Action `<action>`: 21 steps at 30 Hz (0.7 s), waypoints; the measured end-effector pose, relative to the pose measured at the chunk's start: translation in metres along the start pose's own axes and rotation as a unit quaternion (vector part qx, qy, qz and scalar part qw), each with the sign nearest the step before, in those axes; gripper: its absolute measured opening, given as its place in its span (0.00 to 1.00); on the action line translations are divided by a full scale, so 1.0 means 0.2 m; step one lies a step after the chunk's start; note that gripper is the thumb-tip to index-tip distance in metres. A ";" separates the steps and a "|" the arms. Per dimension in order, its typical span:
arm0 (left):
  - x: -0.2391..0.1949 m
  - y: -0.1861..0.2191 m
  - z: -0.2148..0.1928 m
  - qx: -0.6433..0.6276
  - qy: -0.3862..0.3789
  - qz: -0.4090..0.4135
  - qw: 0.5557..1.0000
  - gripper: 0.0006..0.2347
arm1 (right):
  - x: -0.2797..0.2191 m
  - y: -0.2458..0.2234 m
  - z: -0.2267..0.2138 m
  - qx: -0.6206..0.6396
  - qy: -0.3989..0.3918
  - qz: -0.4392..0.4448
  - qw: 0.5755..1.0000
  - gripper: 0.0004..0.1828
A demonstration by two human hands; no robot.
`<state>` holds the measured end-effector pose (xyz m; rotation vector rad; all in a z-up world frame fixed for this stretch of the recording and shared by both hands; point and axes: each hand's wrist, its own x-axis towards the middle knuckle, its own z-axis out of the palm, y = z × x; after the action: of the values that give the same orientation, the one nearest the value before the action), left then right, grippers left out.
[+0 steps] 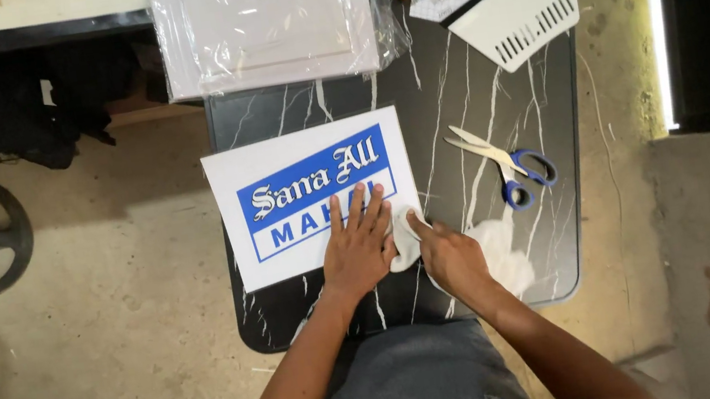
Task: Preparing a printed sign by applying transfer tape and smoothing it with a tool and cloth.
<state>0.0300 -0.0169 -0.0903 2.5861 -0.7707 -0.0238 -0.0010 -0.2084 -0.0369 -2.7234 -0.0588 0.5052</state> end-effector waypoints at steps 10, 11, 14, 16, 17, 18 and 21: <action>0.01 0.00 -0.04 0.008 -0.023 -0.008 1.000 0.22 | 0.69 0.01 -0.16 -0.034 0.090 -0.058 0.994 0.24; 0.01 0.00 -0.05 0.016 -0.017 -0.005 1.000 0.22 | 0.75 0.00 -0.18 -0.032 0.086 -0.053 0.994 0.23; 0.00 -0.02 -0.05 -0.016 -0.040 -0.019 0.999 0.21 | 0.79 0.02 -0.19 -0.037 0.078 -0.049 0.995 0.25; -0.06 -0.05 -0.06 -0.045 -0.058 -0.032 0.997 0.22 | 0.77 0.02 -0.20 -0.036 0.079 -0.055 0.995 0.26; -0.09 -0.05 -0.07 -0.077 -0.077 -0.041 0.993 0.24 | 0.77 0.03 -0.21 -0.037 0.080 -0.058 0.994 0.27; -0.13 -0.09 -0.09 -0.073 -0.073 -0.041 0.994 0.24 | 0.77 0.00 -0.23 -0.037 0.084 -0.062 0.994 0.27; -0.24 -0.12 -0.14 -0.050 -0.064 -0.188 0.979 0.24 | 0.70 -0.08 -0.34 0.004 0.069 -0.024 0.997 0.26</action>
<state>0.0061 0.0388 -0.0797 2.6131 -0.3013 -0.3376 0.1541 -0.2029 -0.0191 -2.7333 -0.0849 0.3020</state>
